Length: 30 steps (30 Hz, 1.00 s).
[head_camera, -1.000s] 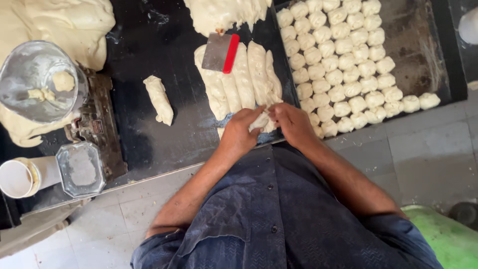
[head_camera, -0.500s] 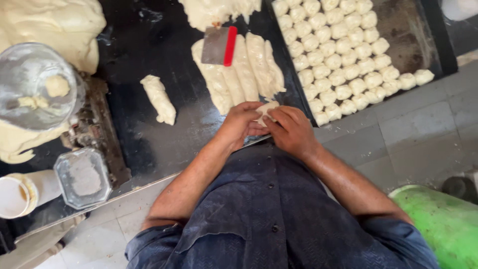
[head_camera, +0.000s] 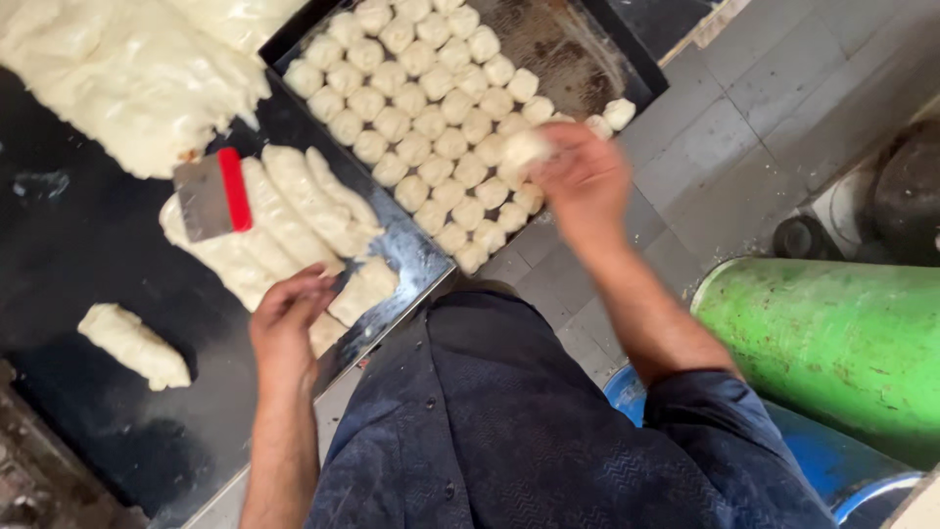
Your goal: The person cuts a long strip of dough into small pieces using a bench scraper, then rolls each piece into a ball and places it on a tray. The process is repeated continuously.
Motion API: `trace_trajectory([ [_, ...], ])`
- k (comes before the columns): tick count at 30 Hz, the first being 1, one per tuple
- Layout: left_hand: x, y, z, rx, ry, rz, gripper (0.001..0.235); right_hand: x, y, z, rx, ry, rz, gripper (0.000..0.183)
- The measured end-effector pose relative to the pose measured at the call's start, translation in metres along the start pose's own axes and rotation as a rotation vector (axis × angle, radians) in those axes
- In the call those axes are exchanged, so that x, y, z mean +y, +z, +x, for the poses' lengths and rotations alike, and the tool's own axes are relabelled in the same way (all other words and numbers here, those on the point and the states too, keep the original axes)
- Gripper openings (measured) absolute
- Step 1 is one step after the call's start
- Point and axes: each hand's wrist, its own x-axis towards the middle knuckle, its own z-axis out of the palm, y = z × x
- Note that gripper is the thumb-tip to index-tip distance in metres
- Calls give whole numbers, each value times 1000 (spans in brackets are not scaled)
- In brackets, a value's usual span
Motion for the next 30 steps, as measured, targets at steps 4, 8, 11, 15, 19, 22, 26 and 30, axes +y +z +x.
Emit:
trace_trajectory([
  [4, -6, -12, 2, 153, -90, 40, 13, -12, -113, 68, 200, -418, -299, 28],
  [8, -20, -17, 1, 174, -96, 18, 14, 47, -181, 127, 399, -284, -320, 17],
  [11, -27, -28, 1, 146, -91, -4, 15, 89, -204, 128, 389, -306, -1004, 14],
  [15, -35, -60, 4, 236, -10, 343, 21, 85, -194, 101, 593, -550, -1297, 14],
  [19, -56, -97, 1, 269, -39, 1036, 34, 72, -96, 25, 368, -372, -822, 10],
  [22, -84, -89, 1, 172, 70, 1128, 47, 78, 15, -39, -181, -537, -583, 2],
  [26, -92, -78, 8, -51, -76, 1113, 39, 80, 117, -104, -454, -349, -672, 12],
  [30, -55, -70, -8, -97, 101, 789, 33, 82, 161, -100, -466, -84, -630, 14],
])
